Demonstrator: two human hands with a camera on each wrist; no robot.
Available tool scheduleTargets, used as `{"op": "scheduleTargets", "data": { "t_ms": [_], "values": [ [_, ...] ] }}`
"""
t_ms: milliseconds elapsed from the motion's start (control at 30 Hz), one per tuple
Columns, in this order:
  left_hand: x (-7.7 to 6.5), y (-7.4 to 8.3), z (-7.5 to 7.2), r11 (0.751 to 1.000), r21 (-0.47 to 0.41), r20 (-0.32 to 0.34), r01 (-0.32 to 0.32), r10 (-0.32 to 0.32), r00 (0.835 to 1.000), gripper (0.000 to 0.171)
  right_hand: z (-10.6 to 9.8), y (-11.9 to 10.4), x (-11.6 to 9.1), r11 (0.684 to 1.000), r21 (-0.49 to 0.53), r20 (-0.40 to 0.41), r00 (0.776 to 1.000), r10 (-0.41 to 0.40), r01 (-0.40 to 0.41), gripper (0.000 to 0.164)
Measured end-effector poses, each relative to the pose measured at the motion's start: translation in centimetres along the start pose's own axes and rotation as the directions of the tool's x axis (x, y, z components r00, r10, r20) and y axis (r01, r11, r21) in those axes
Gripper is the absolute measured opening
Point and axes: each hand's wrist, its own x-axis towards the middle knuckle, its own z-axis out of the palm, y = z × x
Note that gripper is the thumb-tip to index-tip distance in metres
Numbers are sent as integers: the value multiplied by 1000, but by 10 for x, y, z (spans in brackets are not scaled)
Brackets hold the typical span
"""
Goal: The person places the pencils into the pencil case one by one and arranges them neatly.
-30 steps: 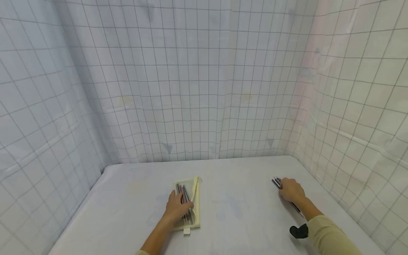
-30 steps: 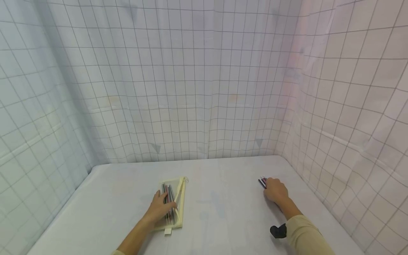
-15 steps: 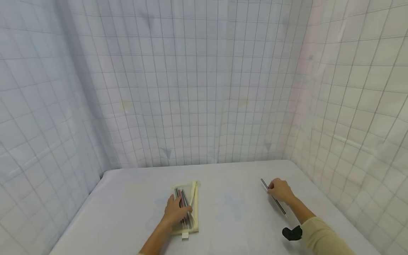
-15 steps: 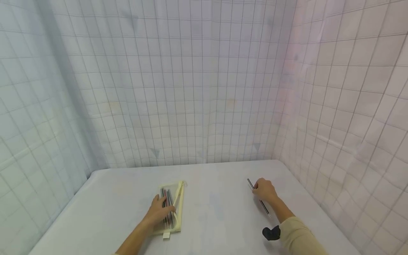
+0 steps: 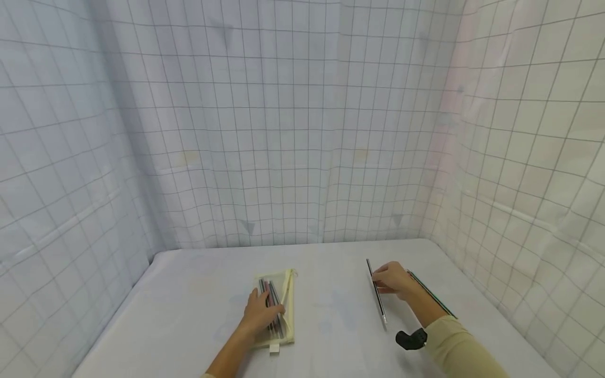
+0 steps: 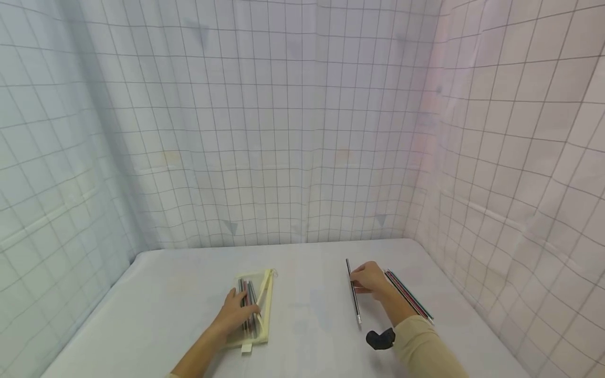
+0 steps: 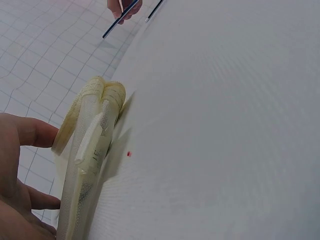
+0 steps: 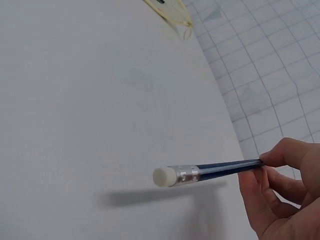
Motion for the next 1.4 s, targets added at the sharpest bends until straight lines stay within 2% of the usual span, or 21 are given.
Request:
{"op": "scheduleTargets", "data": {
  "t_ms": [267, 567, 800, 1000, 1400],
  "values": [
    [2, 2, 0, 1000, 0, -1, -1, 1, 1000, 86, 25, -9, 7, 997, 80, 24, 1000, 17, -19, 24],
    [3, 0, 2, 1000, -28, 9, 7, -7, 1000, 87, 48, -14, 6, 995, 95, 44, 999, 25, -29, 23],
    [2, 2, 3, 1000, -28, 5, -9, 9, 1000, 86, 65, -20, 6, 992, 120, 58, 998, 22, -28, 21],
    [3, 0, 4, 1000, -10, -1, 2, -2, 1000, 86, 86, -22, 8, 992, 125, 107, 994, 23, -36, 19],
    [4, 1, 0, 1000, 6, 19, 12, -13, 1000, 86, 130, -32, 11, 986, 166, 129, 992, 3, -25, 16]
  ]
}}
